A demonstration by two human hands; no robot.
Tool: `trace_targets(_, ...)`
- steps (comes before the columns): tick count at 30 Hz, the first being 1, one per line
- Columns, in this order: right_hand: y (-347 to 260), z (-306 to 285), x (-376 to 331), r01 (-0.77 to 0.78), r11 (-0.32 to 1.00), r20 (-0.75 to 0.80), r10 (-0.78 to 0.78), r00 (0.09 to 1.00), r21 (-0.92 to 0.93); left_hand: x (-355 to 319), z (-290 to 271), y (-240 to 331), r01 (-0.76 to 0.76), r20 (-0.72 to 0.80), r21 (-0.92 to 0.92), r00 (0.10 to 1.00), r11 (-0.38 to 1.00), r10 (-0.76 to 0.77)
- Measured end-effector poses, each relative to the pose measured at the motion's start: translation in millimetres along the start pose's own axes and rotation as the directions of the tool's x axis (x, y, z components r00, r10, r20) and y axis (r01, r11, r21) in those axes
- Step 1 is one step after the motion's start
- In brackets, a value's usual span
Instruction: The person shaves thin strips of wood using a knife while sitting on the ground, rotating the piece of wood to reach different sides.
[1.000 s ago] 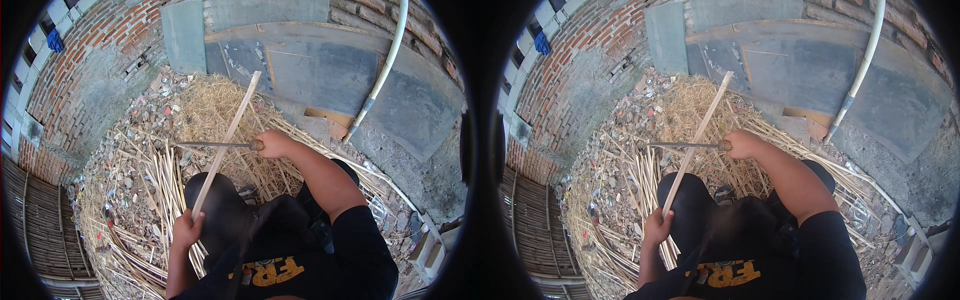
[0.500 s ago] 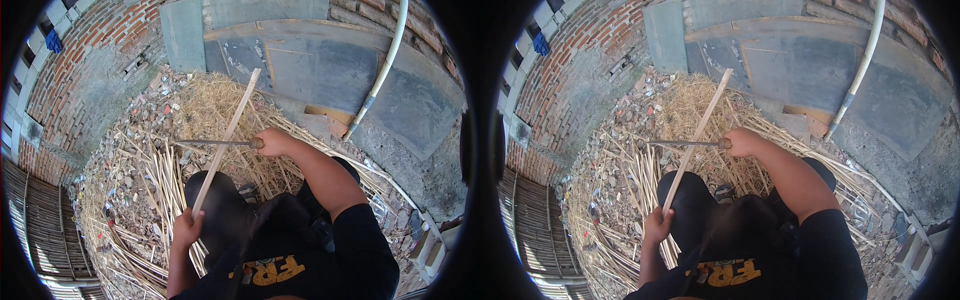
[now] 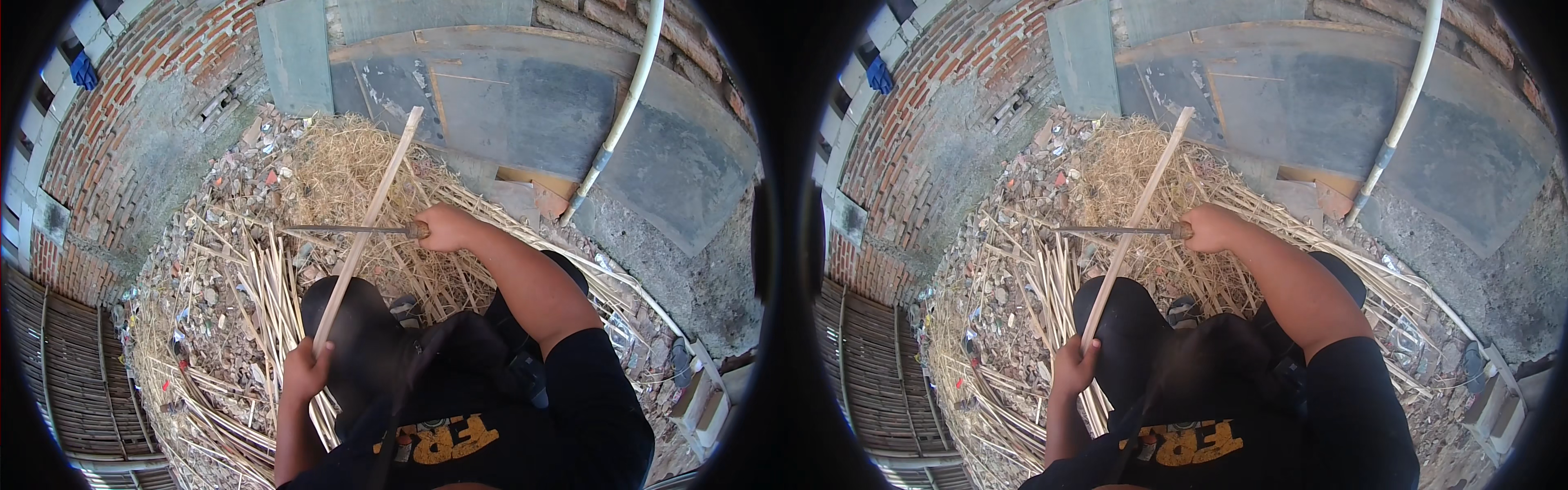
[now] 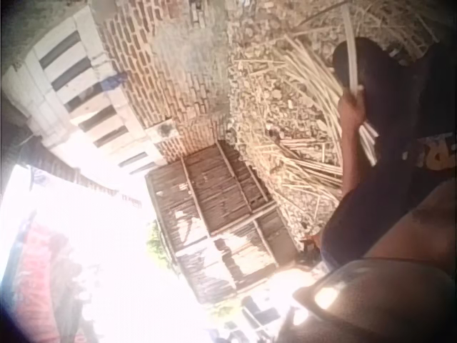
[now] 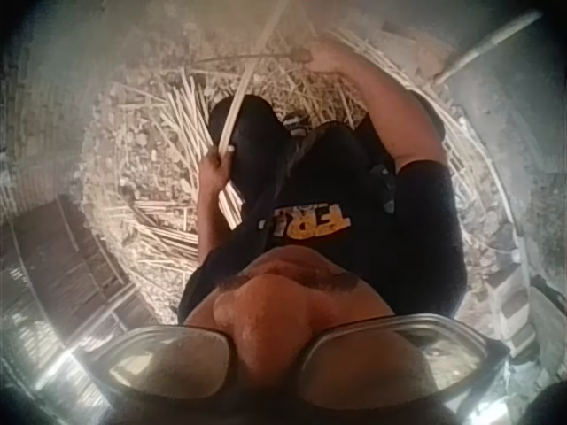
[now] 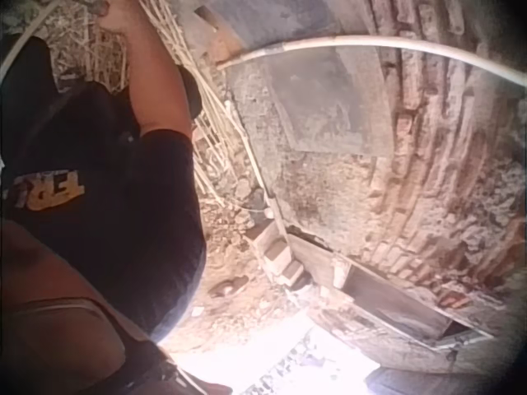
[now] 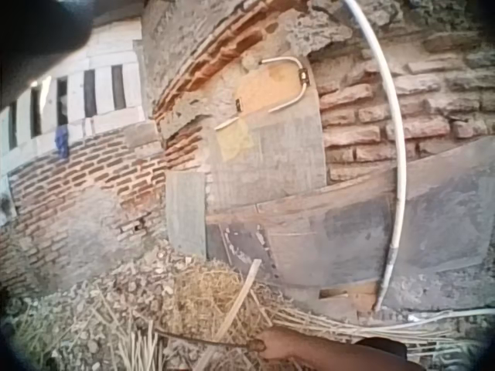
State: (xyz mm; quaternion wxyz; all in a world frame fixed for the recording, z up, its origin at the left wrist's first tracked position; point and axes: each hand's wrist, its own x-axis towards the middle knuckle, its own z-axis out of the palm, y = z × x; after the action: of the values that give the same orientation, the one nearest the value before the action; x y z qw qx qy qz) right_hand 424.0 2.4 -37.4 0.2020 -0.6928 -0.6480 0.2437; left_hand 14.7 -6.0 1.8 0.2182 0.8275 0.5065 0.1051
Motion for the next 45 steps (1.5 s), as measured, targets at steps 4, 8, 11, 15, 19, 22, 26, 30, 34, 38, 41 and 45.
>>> trace_targets(4,1.9,0.5,0.6,0.001,1.000,0.007,-0.001,1.000,-0.028,0.1,1.1,0.7,-0.021,-0.018,-0.007,1.000,1.000,0.021)
trace_targets(8,3.9,2.9,2.0,0.018,1.000,-0.013,-0.019,1.000,-0.017,0.1,2.1,-3.3,-0.021,-0.015,-0.002,1.000,1.000,0.021)
trace_targets(11,-2.0,-1.7,0.4,-0.011,1.000,0.028,0.011,1.000,0.003,0.1,1.9,-2.2,-0.021,-0.017,0.003,1.000,1.000,0.021)
trace_targets(15,-2.8,-1.9,-0.8,-0.004,1.000,0.014,0.004,1.000,-0.008,0.2,1.2,-0.2,-0.033,-0.022,-0.005,0.999,0.999,0.033)
trace_targets(19,-0.9,0.7,0.1,0.010,0.999,-0.015,-0.010,1.000,0.033,0.4,2.3,-3.3,-0.020,-0.010,0.000,1.000,1.000,0.020)
trace_targets(22,-1.8,0.0,-1.4,0.018,0.999,-0.019,-0.017,1.000,0.035,0.3,3.0,-3.6,0.000,-0.004,-0.022,1.000,1.000,0.000)
trace_targets(26,1.5,1.1,0.0,0.024,0.999,-0.014,-0.024,1.000,0.029,0.5,3.1,-2.7,0.000,-0.009,-0.034,1.000,0.999,-0.001)
trace_targets(30,4.5,3.9,1.3,0.047,0.999,-0.033,-0.046,0.998,0.020,0.3,1.9,-1.8,0.012,0.004,-0.031,1.000,0.999,-0.012)
trace_targets(34,6.2,6.3,2.5,0.049,0.998,-0.042,-0.048,0.998,0.028,0.5,3.0,-4.2,0.001,-0.003,-0.040,1.000,0.999,-0.001)
trace_targets(38,5.5,5.5,3.3,0.021,0.999,-0.006,-0.021,1.000,0.028,0.5,2.5,-2.9,0.007,-0.002,-0.044,1.000,0.999,-0.007)
trace_targets(41,5.2,5.5,2.4,0.032,0.999,-0.022,-0.031,0.999,0.024,0.4,1.6,-0.8,0.019,0.004,-0.048,1.000,0.999,-0.019)
trace_targets(45,0.4,2.3,0.3,0.019,0.999,-0.006,-0.019,1.000,0.051,0.9,1.5,-1.4,0.037,0.013,-0.056,0.999,0.998,-0.037)
